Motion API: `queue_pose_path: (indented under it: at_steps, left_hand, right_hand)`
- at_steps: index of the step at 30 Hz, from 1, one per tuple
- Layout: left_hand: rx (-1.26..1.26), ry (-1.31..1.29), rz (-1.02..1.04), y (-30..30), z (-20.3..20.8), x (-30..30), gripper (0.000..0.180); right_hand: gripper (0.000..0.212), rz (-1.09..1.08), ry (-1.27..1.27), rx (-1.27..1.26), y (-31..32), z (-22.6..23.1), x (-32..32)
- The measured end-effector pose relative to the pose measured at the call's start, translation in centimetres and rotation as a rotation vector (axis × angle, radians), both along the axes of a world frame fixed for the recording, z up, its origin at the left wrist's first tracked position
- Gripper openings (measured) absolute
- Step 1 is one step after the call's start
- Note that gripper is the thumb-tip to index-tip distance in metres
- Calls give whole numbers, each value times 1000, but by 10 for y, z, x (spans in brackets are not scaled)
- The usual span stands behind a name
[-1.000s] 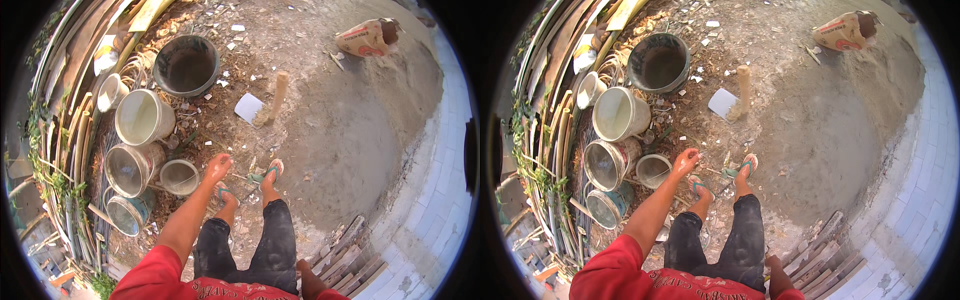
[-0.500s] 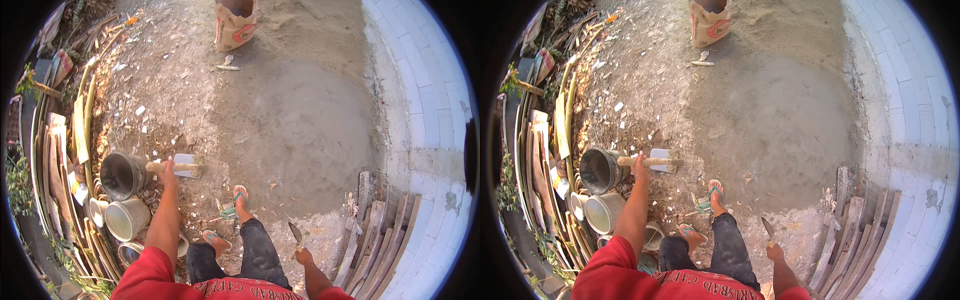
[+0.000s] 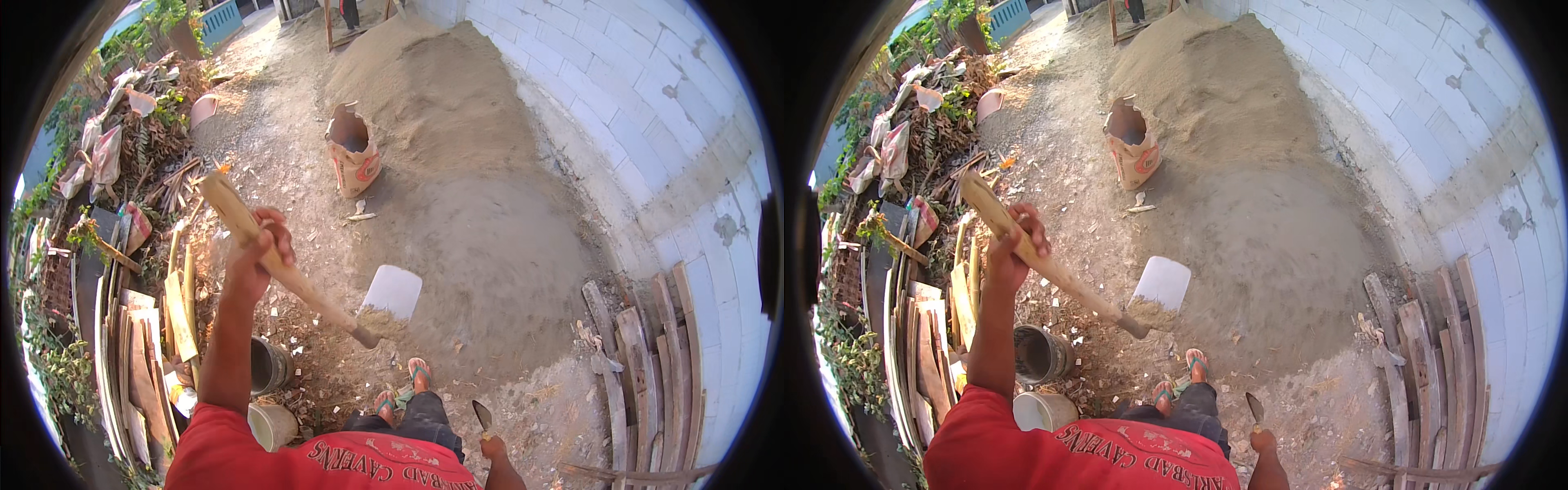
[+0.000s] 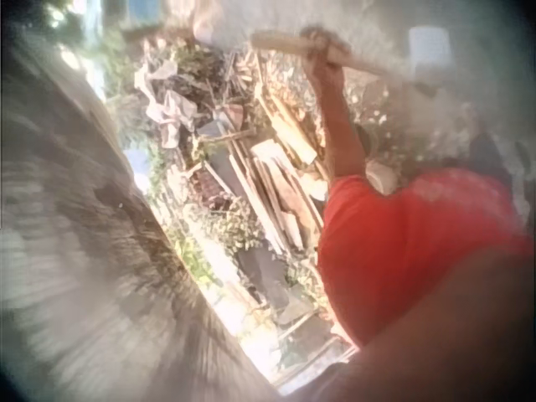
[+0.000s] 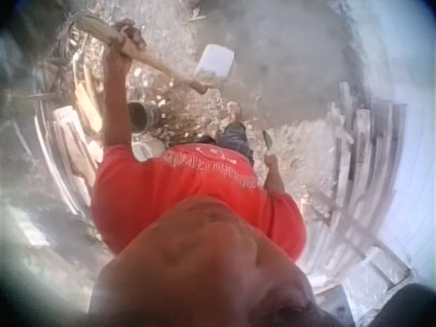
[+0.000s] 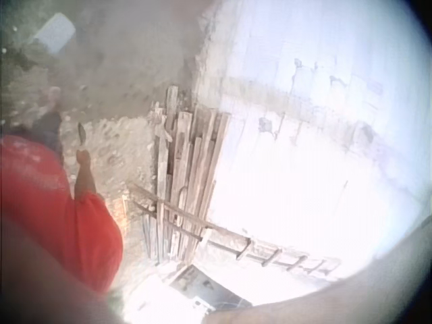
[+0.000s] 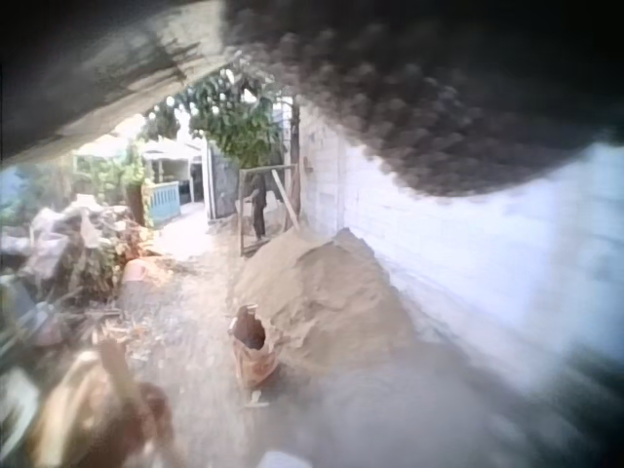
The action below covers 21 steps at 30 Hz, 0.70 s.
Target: The person uses a trowel to spread and smooth wet mortar onto a ground surface, adds more mortar using a small spade, and washes their hands and the trowel in a bucket of water.
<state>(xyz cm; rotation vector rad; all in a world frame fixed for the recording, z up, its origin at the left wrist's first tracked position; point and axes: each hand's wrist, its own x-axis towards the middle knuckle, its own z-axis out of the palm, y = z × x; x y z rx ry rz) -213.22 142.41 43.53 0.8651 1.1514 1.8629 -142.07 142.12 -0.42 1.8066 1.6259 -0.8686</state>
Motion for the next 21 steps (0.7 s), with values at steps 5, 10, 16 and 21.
queue_pose_path:
  at_steps: [5, 10, 16, 21]
  left_hand:
    - [86, -18, 46, 11, -95, 52, 38]
    - [26, -11, 202, 67, -152, 122, 23]
    - [-15, -180, 66, 79, -115, 187, 24]
    - [39, -317, 27, 102, -112, 274, 25]
  right_hand:
    - [48, -82, 127, 201, -25, 2, -37]
    - [38, -550, 754, 518, 2, 65, -98]
    - [32, -160, 850, 991, -11, 212, -134]
    - [35, -574, 913, 580, 6, 212, -120]
